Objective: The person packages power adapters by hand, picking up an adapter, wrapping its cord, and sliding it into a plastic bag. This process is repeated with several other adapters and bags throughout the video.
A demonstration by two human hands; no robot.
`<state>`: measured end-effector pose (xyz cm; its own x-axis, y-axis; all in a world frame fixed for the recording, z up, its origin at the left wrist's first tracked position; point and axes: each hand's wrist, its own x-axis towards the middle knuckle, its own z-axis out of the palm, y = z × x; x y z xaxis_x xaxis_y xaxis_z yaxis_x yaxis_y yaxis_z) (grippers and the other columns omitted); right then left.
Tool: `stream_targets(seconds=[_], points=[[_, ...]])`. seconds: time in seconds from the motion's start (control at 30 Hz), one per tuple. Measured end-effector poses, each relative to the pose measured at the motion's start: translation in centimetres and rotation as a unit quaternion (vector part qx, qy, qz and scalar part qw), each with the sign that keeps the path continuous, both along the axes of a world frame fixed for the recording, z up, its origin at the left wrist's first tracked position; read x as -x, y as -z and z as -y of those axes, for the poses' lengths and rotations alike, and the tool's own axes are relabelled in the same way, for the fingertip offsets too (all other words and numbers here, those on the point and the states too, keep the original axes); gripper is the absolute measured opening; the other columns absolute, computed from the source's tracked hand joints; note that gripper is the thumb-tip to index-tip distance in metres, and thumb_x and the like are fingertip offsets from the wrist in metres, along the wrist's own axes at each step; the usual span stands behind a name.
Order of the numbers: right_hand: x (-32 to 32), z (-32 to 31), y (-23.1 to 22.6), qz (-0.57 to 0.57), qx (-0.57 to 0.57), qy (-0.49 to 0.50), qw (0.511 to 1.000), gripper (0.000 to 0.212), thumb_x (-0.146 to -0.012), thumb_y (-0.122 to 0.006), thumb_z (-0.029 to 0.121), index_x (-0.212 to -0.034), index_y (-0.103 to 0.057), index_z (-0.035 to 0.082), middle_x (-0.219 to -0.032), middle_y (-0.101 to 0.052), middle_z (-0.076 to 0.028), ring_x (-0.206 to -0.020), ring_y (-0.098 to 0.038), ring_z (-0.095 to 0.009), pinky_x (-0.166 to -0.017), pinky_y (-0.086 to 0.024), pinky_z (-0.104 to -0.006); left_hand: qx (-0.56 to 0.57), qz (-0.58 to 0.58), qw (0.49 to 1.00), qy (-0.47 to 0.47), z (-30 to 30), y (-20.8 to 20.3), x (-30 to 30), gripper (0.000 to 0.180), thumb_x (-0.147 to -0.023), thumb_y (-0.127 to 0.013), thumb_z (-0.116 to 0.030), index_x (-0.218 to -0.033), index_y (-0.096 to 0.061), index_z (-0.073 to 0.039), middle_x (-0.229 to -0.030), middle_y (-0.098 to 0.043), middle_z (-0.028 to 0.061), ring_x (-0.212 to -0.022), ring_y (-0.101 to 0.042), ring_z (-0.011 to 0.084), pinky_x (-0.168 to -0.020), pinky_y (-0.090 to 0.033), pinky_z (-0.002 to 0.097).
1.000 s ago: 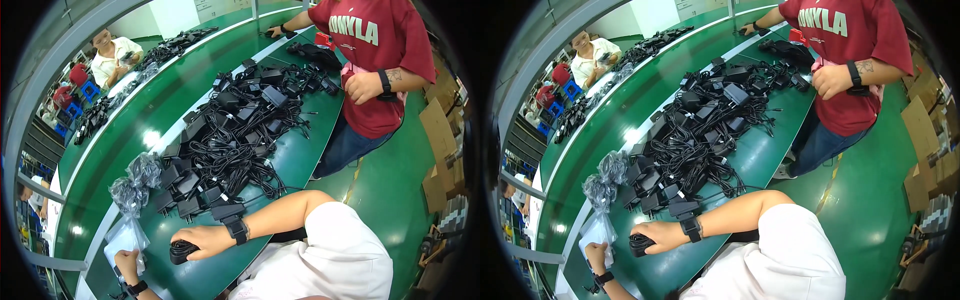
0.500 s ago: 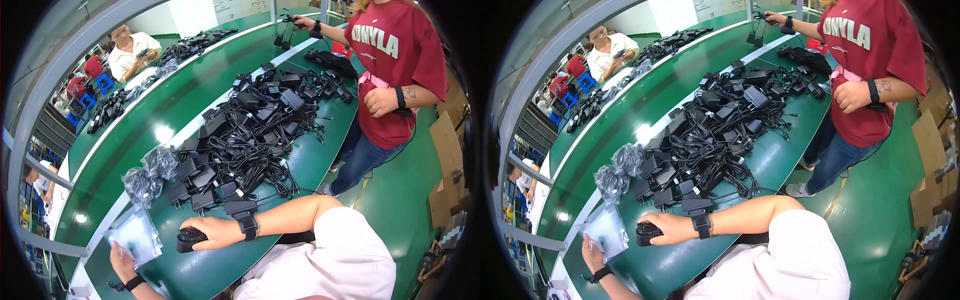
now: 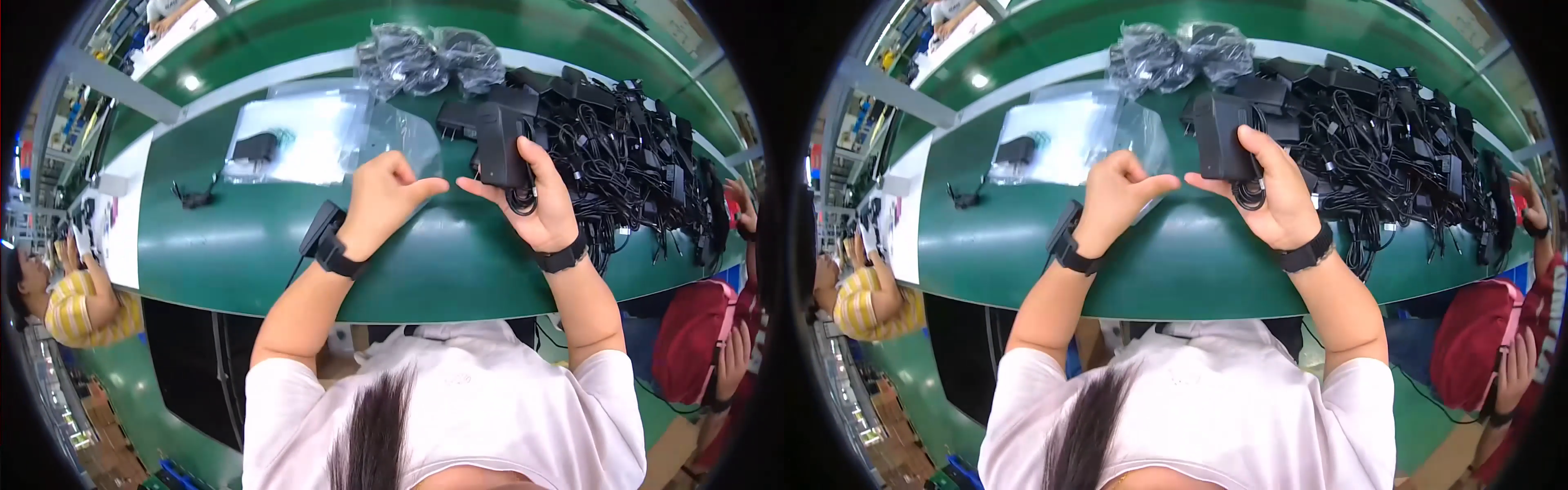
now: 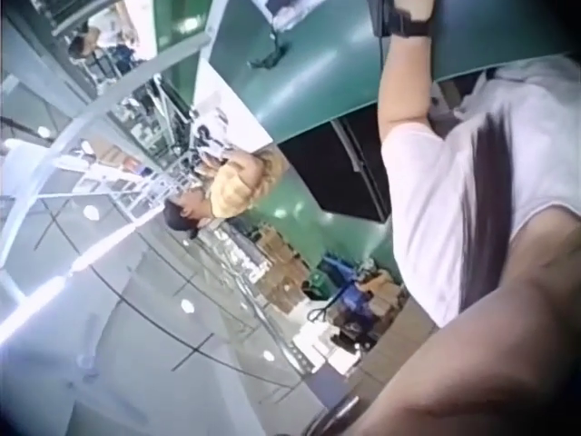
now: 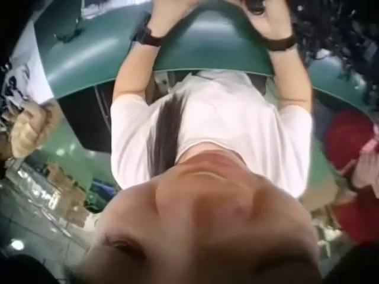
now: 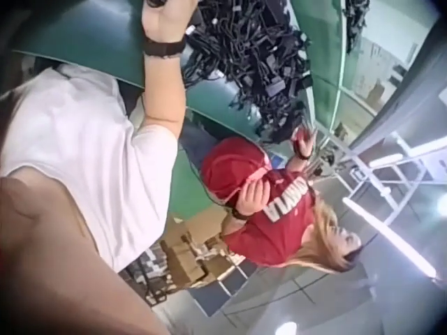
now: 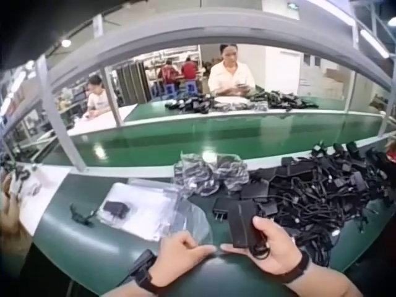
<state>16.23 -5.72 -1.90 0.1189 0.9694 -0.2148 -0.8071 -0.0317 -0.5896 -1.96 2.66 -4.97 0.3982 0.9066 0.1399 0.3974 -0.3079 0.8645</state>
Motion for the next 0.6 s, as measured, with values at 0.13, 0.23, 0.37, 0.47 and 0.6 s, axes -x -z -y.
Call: stream_targets(seconds=[0.13,0.23,0.37,0.47,0.6], points=[[1.9,-0.8,0.6,-0.053,0.019,-0.026,0.998,0.027,-0.087,-0.052,0.022,-0.106,-0.054,0.002,-0.091,-0.061,-0.010,-0.082,-0.060,-0.021,-0.086,-0.046,-0.0526,-0.020,-0.045,0.998,0.032,1.1,1.1,-0.2,0.041,-0.059,-0.082,-0.022,-0.055,-0.045,-0.003,-0.052,-0.049,0.0041,-0.048,-0.043,0.0096,-0.045,-0.037,0.0254],[2.5,-1.2,1.1,0.042,0.070,0.014,0.997,0.026,-0.087,-0.053,0.020,-0.106,-0.053,0.003,-0.094,-0.060,-0.009,-0.083,-0.059,-0.019,-0.082,-0.049,-0.0450,-0.030,-0.038,0.997,0.057,1.7,1.7,-0.2,0.042,-0.058,-0.083,-0.023,-0.055,-0.046,-0.003,-0.051,-0.049,0.0052,-0.047,-0.044,0.0105,-0.045,-0.037,0.0253],[2.5,-1.5,2.1,0.248,0.003,0.101,0.963,0.024,-0.085,-0.054,0.011,-0.107,-0.049,0.003,-0.097,-0.058,-0.007,-0.084,-0.058,-0.014,-0.072,-0.049,-0.0288,-0.039,0.014,0.999,0.021,0.9,1.2,0.6,0.040,-0.062,-0.080,-0.021,-0.056,-0.044,-0.005,-0.051,-0.048,0.0008,-0.047,-0.041,0.0075,-0.044,-0.035,0.0234],[3.0,-1.0,2.0,0.357,0.001,0.090,0.930,0.037,-0.080,-0.059,0.007,-0.114,-0.045,0.003,-0.101,-0.055,-0.005,-0.089,-0.055,-0.012,-0.077,-0.046,-0.0263,0.075,0.070,0.995,-0.019,-0.4,1.9,1.6,0.035,-0.073,-0.074,-0.022,-0.060,-0.045,-0.006,-0.051,-0.043,-0.0033,-0.049,-0.038,0.0031,-0.043,-0.030,0.0207],[4.6,0.0,2.0,0.630,-0.098,0.060,0.768,0.055,-0.070,-0.068,0.007,-0.119,-0.042,0.003,-0.102,-0.053,-0.008,-0.091,-0.055,-0.017,-0.080,-0.043,-0.0268,0.170,0.196,0.966,-0.024,-0.6,2.1,1.2,0.026,-0.079,-0.068,-0.019,-0.070,-0.048,-0.005,-0.053,-0.045,-0.0043,-0.048,-0.038,0.0023,-0.042,-0.030,0.0191]])
